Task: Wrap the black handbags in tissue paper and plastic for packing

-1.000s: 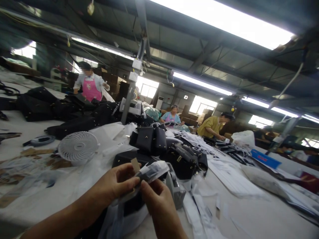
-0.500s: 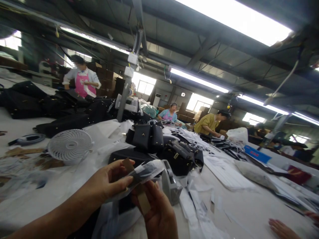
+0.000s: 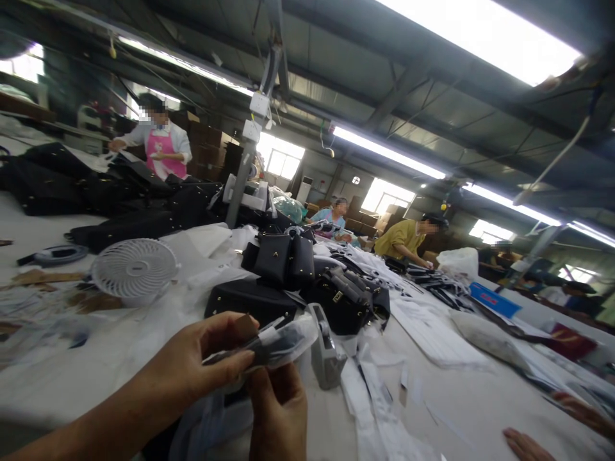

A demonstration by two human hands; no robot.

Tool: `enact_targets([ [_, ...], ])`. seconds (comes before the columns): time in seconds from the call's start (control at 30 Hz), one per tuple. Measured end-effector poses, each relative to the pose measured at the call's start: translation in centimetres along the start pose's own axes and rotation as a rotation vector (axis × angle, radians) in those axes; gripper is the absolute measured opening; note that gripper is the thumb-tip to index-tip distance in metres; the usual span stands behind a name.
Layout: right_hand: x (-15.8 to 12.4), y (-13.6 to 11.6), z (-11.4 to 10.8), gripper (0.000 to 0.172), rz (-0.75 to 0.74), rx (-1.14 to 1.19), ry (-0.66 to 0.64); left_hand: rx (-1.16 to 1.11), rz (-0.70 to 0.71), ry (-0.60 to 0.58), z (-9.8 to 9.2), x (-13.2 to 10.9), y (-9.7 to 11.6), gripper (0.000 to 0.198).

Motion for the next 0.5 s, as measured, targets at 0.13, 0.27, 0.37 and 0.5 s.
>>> enact_targets([
  [0.13,-0.5,-0.1,0.1,0.049,-0.030,-0.133,0.062,0.107,0.052,0.106,0.1,-0.5,0.1,0.032],
  [0.27,-0.7,-0.2,0.4,0.049,-0.059,-0.204,0.082,0.119,0.067,0.188,0.4,-0.8,-0.6,0.037],
  [0.37,-0.6,-0.1,0.7,0.048,-0.071,-0.196,0.080,0.092,0.062,0.210,0.5,-1.0,-1.5,0.039],
  [0.5,-0.6,0.1,0.8,0.043,-0.126,-0.215,0.051,0.018,0.023,0.205,0.6,-1.8,-1.7,0.041],
])
Point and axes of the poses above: each hand's wrist, its own x-axis towards the middle knuckle, its own z-axis out of the palm, y = z × x, the point moved 2 cm from there along x, towards the middle knuckle, and after that the axes turned 7 degrees about -x, right-handed, at the moved point
